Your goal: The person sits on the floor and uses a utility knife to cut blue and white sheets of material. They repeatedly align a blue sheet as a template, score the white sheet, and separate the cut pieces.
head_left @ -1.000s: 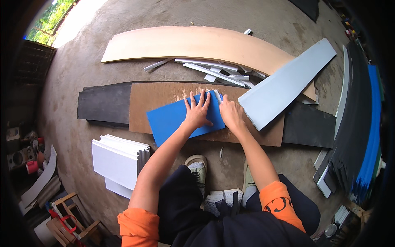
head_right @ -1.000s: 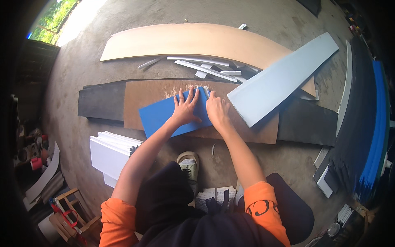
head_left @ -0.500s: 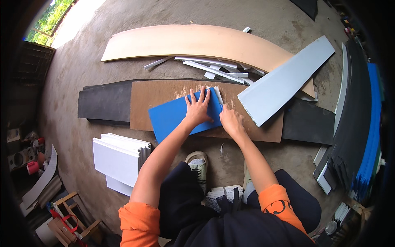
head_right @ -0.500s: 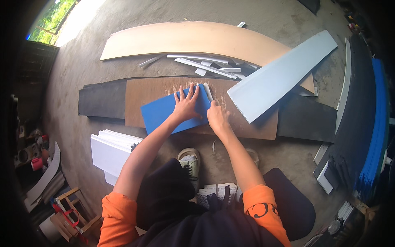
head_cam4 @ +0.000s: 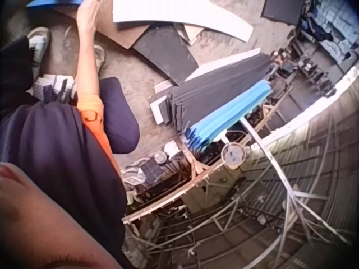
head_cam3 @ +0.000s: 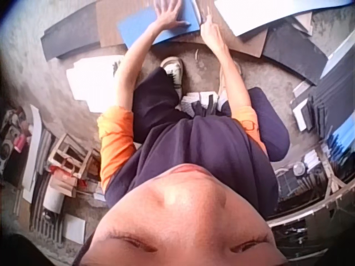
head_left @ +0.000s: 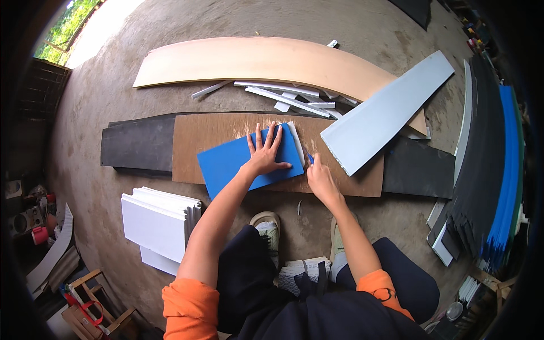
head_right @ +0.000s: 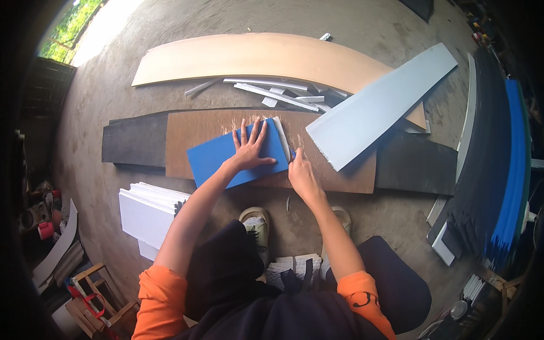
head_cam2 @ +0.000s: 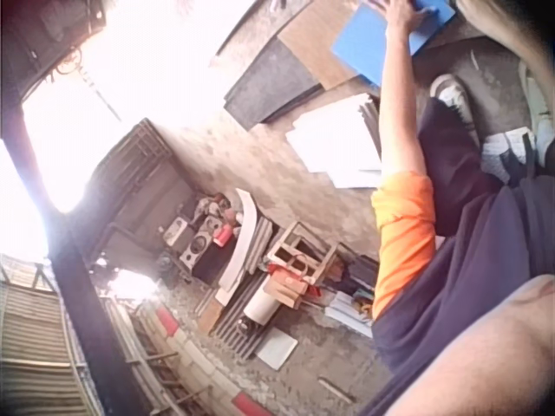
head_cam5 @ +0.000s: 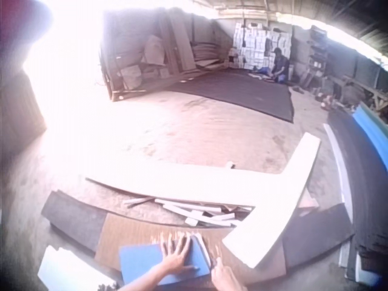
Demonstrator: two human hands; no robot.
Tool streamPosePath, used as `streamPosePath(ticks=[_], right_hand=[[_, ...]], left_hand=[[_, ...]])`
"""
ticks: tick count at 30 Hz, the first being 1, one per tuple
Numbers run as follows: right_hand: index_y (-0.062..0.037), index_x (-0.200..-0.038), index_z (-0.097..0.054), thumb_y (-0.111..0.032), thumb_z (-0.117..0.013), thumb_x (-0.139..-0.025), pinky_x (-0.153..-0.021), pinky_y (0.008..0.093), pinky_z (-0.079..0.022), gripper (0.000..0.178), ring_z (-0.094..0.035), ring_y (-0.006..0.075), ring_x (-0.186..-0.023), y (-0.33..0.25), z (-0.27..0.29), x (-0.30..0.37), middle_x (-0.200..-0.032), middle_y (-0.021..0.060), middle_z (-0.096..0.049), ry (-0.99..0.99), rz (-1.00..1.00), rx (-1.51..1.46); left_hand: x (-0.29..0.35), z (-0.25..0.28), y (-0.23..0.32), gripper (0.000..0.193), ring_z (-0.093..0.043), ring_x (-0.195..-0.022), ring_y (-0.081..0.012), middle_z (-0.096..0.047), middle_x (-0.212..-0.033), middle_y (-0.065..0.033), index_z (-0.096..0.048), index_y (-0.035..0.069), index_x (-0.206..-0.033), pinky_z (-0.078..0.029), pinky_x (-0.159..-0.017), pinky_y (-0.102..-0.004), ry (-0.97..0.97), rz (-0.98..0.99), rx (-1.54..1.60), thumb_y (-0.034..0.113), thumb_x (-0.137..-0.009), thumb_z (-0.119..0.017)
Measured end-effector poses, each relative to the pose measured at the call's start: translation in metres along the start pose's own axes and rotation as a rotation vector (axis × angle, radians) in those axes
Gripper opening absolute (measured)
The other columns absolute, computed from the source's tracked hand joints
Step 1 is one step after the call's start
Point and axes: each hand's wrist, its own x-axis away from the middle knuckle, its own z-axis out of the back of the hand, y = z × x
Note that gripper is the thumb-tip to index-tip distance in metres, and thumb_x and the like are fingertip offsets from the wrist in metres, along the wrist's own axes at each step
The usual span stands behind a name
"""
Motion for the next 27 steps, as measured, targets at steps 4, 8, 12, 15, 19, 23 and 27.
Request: streamPosePath(ticks=[4, 8, 12, 15, 19, 23, 27], right_hand=[[0.005, -0.099, -0.038, -0.02, -0.038, -0.089, -0.059, 0.0493, -0.047, 0.027, -0.059, 0.0416, -0.069, -0.005, -0.016, -0.063, -0.071, 0.0272, -0.058, 0.012, 0.036, 0.049], [0.0028, -0.097, -0.044, -0.022, -0.036, -0.09, -0.062, 0.0453, -0.05, 0.027, -0.062, 0.0374, -0.074, -0.028, -0.024, -0.087, -0.074, 0.023, -0.062, -0.049, 0.033, 0.287], [0.0019, -0.095, -0.049, -0.021, -0.04, -0.088, -0.065, 0.0435, -0.051, 0.026, -0.063, 0.0344, -0.076, -0.022, -0.032, -0.099, -0.078, 0.0215, -0.063, -0.02, 0.052, 0.41], [0.0018, -0.095, -0.05, -0.021, -0.04, -0.087, -0.069, 0.0454, -0.049, 0.026, -0.062, 0.0354, -0.079, -0.024, -0.031, -0.103, -0.081, 0.0226, -0.063, -0.062, 0.035, 0.415], [0.0026, -0.096, -0.051, -0.018, -0.04, -0.086, -0.071, 0.0461, -0.048, 0.026, -0.062, 0.0354, -0.081, -0.025, -0.025, -0.099, -0.082, 0.0229, -0.063, -0.062, 0.051, 0.424], [0.0041, -0.099, -0.052, -0.015, -0.041, -0.084, -0.071, 0.0444, -0.049, 0.027, -0.063, 0.0339, -0.081, -0.038, -0.019, -0.095, -0.082, 0.0218, -0.063, -0.075, 0.058, 0.423], [0.0043, -0.099, -0.052, -0.015, -0.041, -0.084, -0.073, 0.0444, -0.048, 0.027, -0.062, 0.0339, -0.084, -0.034, -0.028, -0.097, -0.085, 0.0223, -0.063, -0.052, 0.009, 0.411]], left_hand=[[-0.001, -0.005, 0.004, 0.112, 0.014, -0.129, -0.0431, 0.006, -0.146, -0.0082, -0.005, 0.016, -0.141, 0.007, -0.094, -0.066, 0.046, -0.008, 0.002, 0.068, -0.058, -0.06], [0.005, -0.006, 0.0, 0.11, 0.014, -0.13, -0.042, 0.004, -0.146, -0.0088, -0.006, 0.016, -0.141, 0.007, -0.096, -0.064, 0.062, -0.002, 0.002, 0.067, -0.059, -0.06], [0.002, -0.004, 0.004, 0.109, 0.014, -0.13, -0.0416, 0.005, -0.146, -0.0086, -0.006, 0.016, -0.141, 0.008, -0.096, -0.0636, 0.064, -0.01, 0.015, 0.066, -0.06, -0.06], [0.001, -0.003, 0.003, 0.109, 0.015, -0.13, -0.0412, 0.005, -0.147, -0.0079, -0.006, 0.017, -0.141, 0.008, -0.096, -0.0634, 0.061, 0.001, 0.022, 0.066, -0.06, -0.06], [0.001, -0.001, 0.004, 0.109, 0.015, -0.13, -0.0406, 0.005, -0.147, -0.0071, -0.006, 0.018, -0.141, 0.007, -0.096, -0.0631, 0.035, 0.03, 0.016, 0.066, -0.06, -0.061], [0.001, -0.002, 0.002, 0.109, 0.016, -0.13, -0.0402, 0.006, -0.147, -0.0075, -0.003, 0.021, -0.141, 0.009, -0.097, -0.0622, 0.044, 0.024, -0.007, 0.068, -0.061, -0.059], [0.0, -0.003, 0.004, 0.106, 0.015, -0.13, -0.0403, 0.005, -0.147, -0.0074, -0.003, 0.021, -0.141, 0.009, -0.097, -0.0623, 0.055, 0.02, -0.005, 0.068, -0.063, -0.056]])
